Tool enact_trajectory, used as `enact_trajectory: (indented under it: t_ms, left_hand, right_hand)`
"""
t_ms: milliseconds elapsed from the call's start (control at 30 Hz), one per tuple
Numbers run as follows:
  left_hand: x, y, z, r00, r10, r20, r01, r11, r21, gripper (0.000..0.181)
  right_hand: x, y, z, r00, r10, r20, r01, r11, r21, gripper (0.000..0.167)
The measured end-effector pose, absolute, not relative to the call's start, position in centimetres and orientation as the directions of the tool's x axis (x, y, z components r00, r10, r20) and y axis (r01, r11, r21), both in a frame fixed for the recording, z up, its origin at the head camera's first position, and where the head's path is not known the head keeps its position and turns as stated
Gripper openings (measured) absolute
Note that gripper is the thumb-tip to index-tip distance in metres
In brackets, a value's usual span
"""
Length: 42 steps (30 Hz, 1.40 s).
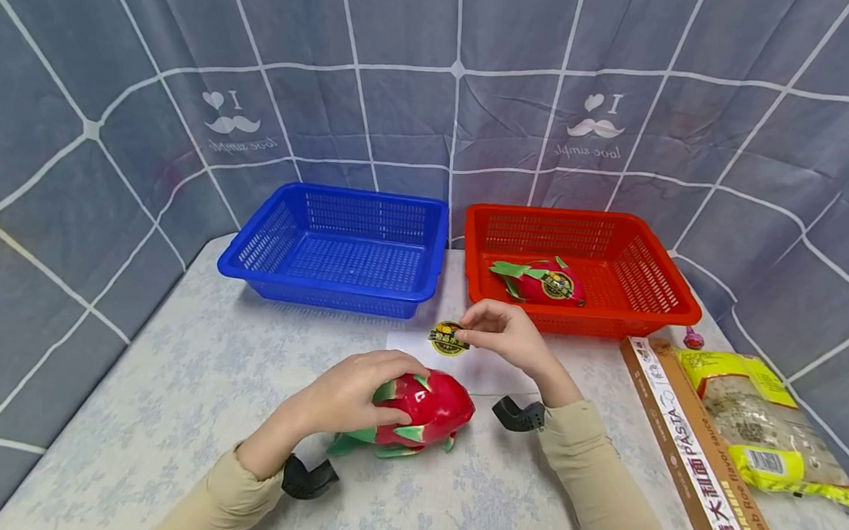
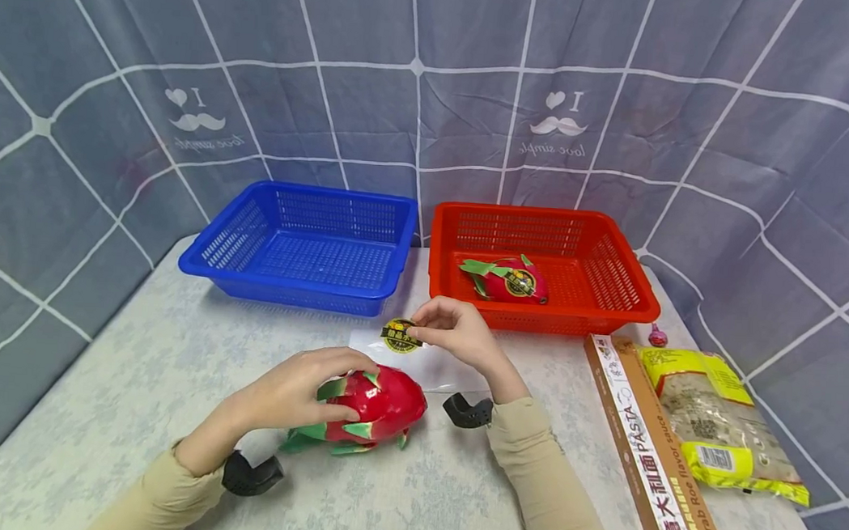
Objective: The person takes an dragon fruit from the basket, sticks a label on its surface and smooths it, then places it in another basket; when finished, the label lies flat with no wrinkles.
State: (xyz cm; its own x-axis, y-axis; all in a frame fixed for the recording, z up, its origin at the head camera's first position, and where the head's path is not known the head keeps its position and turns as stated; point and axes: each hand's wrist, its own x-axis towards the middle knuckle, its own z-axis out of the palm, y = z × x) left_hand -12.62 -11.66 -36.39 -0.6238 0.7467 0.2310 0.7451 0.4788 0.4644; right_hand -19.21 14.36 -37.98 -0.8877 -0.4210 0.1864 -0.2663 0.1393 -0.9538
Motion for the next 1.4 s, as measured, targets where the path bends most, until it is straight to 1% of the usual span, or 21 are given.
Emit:
enact_trajectory:
  t_ms: [133, 200, 300, 367, 433, 500, 567, 667, 867, 1000, 1167, 1400]
  left_hand:
    - [-13.6, -12.4, -36.9, -0.647, 0.731, 0.219, 0.694, 0.445, 0.565, 0.055]
    - [-14.1, -12.6, -37.3, -0.66, 0.72, 0.217, 0.665, 0.425, 0.614, 0.053]
    - [-14.6, -12.9, -37.9, -0.678, 0.705, 0.208, 0.626, 0.405, 0.666, 0.041]
    - [-14.9, -12.9, -38.2, -0.695, 0.695, 0.184, 0.602, 0.423, 0.677, 0.032]
    - [-15.0, -12.9, -38.5, -0.712, 0.683, 0.16, 0.579, 0.443, 0.684, 0.029]
    - [-15.0, -12.7, -38.7, -0.721, 0.676, 0.154, 0.578, 0.463, 0.672, 0.036]
    - [-15.1, -12.6, -38.9, -0.723, 0.671, 0.161, 0.583, 0.469, 0.663, 0.048]
    - [-15.3, -12.7, -39.0, -0.714, 0.675, 0.189, 0.611, 0.467, 0.639, 0.058]
    - [-15.7, -13.4, -39.0, -0.739, 0.649, 0.18, 0.574, 0.467, 0.673, 0.058]
    - [-16.0, -13.7, -39.1, -0.749, 0.645, 0.151, 0.544, 0.469, 0.696, 0.058]
    - [-16.2, -13.9, -39.3, -0.761, 0.636, 0.129, 0.519, 0.477, 0.71, 0.057]
    - [-16.3, -13.9, -39.3, -0.769, 0.628, 0.119, 0.505, 0.483, 0.715, 0.057]
  right_hand:
    - [-18.9, 14.3, -37.7, -0.877, -0.445, 0.182, -0.241, 0.079, -0.967, 0.016]
    - [-18.8, 14.2, -37.7, -0.874, -0.457, 0.166, -0.215, 0.058, -0.975, 0.014]
    - [-18.8, 14.1, -37.8, -0.865, -0.483, 0.137, -0.181, 0.046, -0.982, 0.013]
    - [-18.8, 13.9, -38.0, -0.849, -0.514, 0.125, -0.174, 0.047, -0.984, 0.013]
    - [-18.7, 13.7, -38.2, -0.823, -0.555, 0.121, -0.18, 0.051, -0.982, 0.014]
    - [-18.7, 13.6, -38.3, -0.795, -0.593, 0.125, -0.194, 0.054, -0.979, 0.015]
    - [-18.7, 13.5, -38.4, -0.775, -0.619, 0.127, -0.209, 0.061, -0.976, 0.016]
    - [-18.7, 13.3, -38.5, -0.763, -0.634, 0.131, -0.213, 0.054, -0.976, 0.017]
    - [-18.7, 12.8, -38.8, -0.767, -0.626, 0.143, -0.205, 0.027, -0.978, 0.017]
    - [-18.4, 12.4, -38.9, -0.79, -0.593, 0.158, -0.217, 0.029, -0.976, 0.017]
    - [-18.2, 12.0, -38.9, -0.818, -0.547, 0.178, -0.255, 0.068, -0.964, 0.016]
    - [-18.0, 11.4, -39.1, -0.836, -0.506, 0.212, -0.315, 0.127, -0.94, 0.017]
